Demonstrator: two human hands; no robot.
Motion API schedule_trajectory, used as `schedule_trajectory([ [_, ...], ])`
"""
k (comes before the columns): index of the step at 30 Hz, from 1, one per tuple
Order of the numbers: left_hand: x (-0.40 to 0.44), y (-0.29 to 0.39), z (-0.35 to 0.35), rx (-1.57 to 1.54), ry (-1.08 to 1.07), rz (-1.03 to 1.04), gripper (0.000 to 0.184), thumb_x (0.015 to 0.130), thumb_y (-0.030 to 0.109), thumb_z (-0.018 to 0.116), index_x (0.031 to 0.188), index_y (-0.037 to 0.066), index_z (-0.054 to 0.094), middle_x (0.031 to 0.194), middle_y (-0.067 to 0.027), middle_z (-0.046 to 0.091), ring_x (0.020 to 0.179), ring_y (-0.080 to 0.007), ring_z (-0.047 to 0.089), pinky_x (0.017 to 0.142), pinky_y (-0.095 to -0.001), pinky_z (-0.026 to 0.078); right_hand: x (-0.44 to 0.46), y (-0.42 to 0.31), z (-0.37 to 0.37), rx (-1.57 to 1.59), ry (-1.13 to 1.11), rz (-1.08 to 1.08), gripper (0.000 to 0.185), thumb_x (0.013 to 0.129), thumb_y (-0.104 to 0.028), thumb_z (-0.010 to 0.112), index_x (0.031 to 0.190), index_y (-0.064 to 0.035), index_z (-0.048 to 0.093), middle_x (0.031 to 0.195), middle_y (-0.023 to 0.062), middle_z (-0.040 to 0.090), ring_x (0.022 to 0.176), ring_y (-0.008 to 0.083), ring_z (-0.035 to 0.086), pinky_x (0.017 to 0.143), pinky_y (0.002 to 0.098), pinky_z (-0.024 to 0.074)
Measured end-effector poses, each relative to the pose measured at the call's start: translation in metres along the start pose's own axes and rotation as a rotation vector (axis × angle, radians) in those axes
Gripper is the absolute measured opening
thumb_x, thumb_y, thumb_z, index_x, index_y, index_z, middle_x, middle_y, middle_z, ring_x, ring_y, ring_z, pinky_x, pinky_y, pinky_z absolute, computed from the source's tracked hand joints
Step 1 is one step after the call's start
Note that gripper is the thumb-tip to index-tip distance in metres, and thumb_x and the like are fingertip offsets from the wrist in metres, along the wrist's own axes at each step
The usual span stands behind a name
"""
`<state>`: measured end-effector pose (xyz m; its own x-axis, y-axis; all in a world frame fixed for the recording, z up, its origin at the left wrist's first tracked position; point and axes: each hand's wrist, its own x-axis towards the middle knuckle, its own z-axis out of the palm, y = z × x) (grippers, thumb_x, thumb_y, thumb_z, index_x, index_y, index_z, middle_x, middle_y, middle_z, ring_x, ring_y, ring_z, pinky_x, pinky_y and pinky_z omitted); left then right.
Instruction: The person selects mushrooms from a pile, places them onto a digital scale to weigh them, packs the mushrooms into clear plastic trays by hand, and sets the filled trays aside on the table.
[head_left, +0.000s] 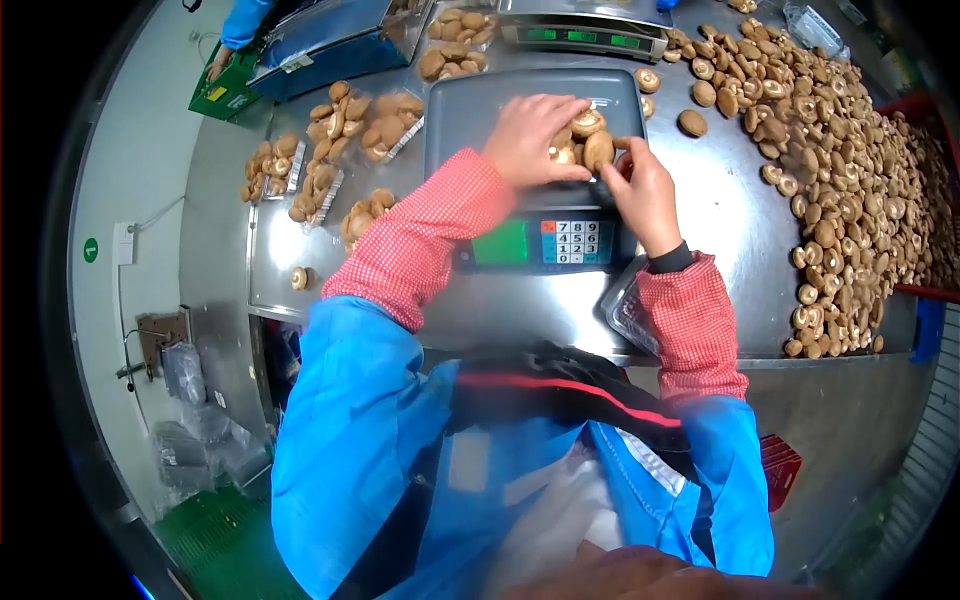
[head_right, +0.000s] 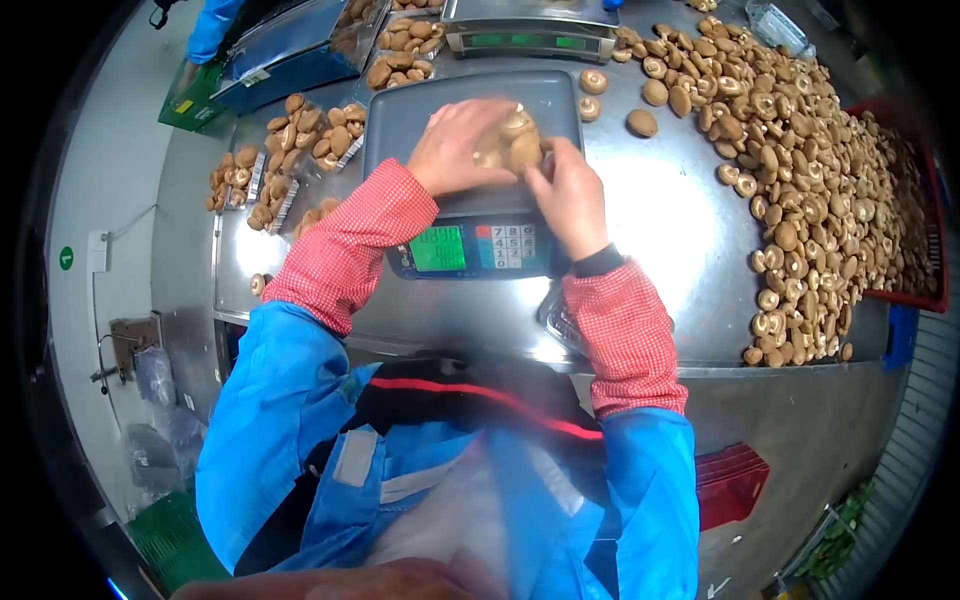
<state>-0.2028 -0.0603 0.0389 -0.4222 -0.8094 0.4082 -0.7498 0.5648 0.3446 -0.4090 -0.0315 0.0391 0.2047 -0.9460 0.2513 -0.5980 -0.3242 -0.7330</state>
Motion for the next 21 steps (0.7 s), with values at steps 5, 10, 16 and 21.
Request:
schedule_trajectory([
  [5, 0.003, 0.004, -0.005, -0.012, -0.026, -0.046, 0.079, 0.065, 0.042, 0.082, 0.133, 0.015, 0.052, 0.130, -0.0082, 0.056, 0.123, -0.0313, 0.049, 0.105, -0.0460, 0.034, -0.001, -0.003, 0.011, -0.308, 0.110, -0.108, 0.015, 0.087, -0.016, 0.061, 0.096, -0.0077, 0.053, 0.085, 0.0109, 0.062, 0.076, 0.0316, 0.064, 0.063, 0.0432, 0.0512],
  [10, 0.000, 0.002, 0.006, 0.106, 0.045, -0.027, 0.082, 0.067, 0.050, 0.078, 0.135, 0.015, 0.051, 0.127, -0.0075, 0.057, 0.120, -0.0291, 0.050, 0.099, -0.0450, 0.036, -0.002, 0.013, 0.017, -0.543, 0.148, -0.082, 0.019, 0.089, -0.017, 0.057, 0.108, -0.0179, 0.057, 0.081, 0.0067, 0.060, 0.072, 0.0254, 0.065, 0.056, 0.0389, 0.0525],
  [16, -0.005, 0.005, 0.010, 0.224, 0.027, -0.022, 0.086, 0.070, 0.054, 0.075, 0.140, 0.015, 0.045, 0.130, -0.0107, 0.053, 0.121, -0.0294, 0.047, 0.098, -0.0471, 0.035, -0.010, 0.024, 0.005, -0.574, -0.010, -0.138, 0.036, 0.089, -0.016, 0.057, 0.125, -0.0138, 0.053, 0.084, 0.0093, 0.061, 0.074, 0.0273, 0.065, 0.058, 0.0404, 0.0526],
  [21, -0.022, 0.007, -0.011, 0.018, 0.241, -0.154, 0.078, 0.075, 0.045, 0.073, 0.139, 0.010, 0.045, 0.130, -0.0151, 0.051, 0.122, -0.0315, 0.046, 0.101, -0.0461, 0.036, -0.052, 0.022, -0.029, -0.188, 0.023, -0.089, 0.043, 0.090, -0.013, 0.059, 0.132, -0.0090, 0.050, 0.094, 0.0168, 0.062, 0.082, 0.0353, 0.062, 0.071, 0.0416, 0.0504],
])
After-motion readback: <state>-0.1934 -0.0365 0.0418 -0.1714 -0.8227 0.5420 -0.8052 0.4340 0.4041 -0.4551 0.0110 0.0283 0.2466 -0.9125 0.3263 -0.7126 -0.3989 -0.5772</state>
